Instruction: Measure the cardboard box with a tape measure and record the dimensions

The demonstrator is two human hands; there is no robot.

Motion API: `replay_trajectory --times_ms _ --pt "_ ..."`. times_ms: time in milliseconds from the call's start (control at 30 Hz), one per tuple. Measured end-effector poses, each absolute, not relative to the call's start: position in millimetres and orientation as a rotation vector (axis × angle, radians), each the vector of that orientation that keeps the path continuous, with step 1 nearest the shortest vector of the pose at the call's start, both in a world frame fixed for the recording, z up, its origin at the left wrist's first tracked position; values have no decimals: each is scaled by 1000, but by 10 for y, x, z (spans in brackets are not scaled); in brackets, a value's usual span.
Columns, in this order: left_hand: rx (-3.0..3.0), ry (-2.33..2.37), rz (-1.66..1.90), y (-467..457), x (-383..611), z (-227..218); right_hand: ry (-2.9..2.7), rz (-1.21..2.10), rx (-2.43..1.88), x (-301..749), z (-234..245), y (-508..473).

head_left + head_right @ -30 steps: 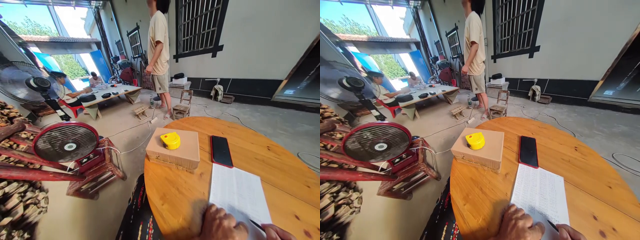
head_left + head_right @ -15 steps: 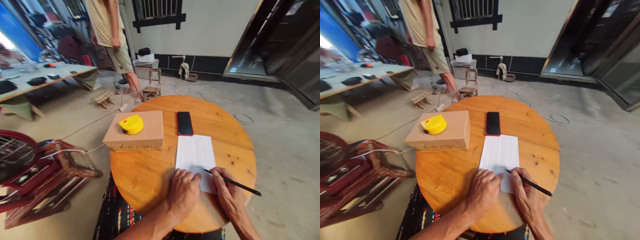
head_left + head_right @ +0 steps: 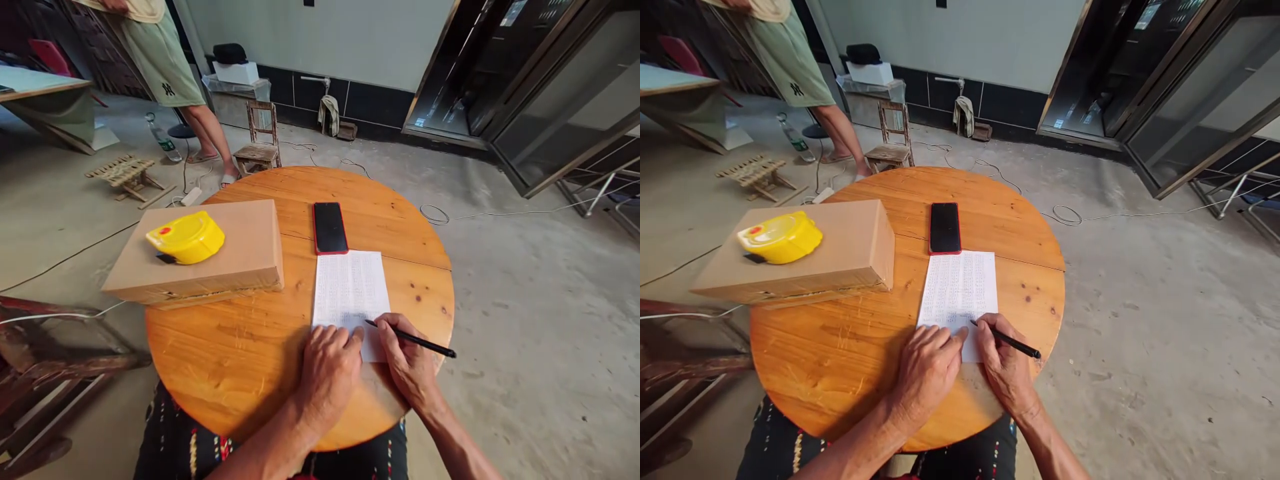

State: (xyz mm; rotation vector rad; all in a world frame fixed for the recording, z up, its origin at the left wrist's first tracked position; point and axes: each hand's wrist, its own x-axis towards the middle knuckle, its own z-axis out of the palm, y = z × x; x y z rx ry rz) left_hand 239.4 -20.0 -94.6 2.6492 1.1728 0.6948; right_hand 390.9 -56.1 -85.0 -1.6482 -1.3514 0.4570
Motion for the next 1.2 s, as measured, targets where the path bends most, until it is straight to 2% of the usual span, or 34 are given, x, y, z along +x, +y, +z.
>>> replay_trajectory --times_ms 1200 --pt "2631 1176 651 -191 2393 -932 -1401 521 -1707 3910 -845 -569"
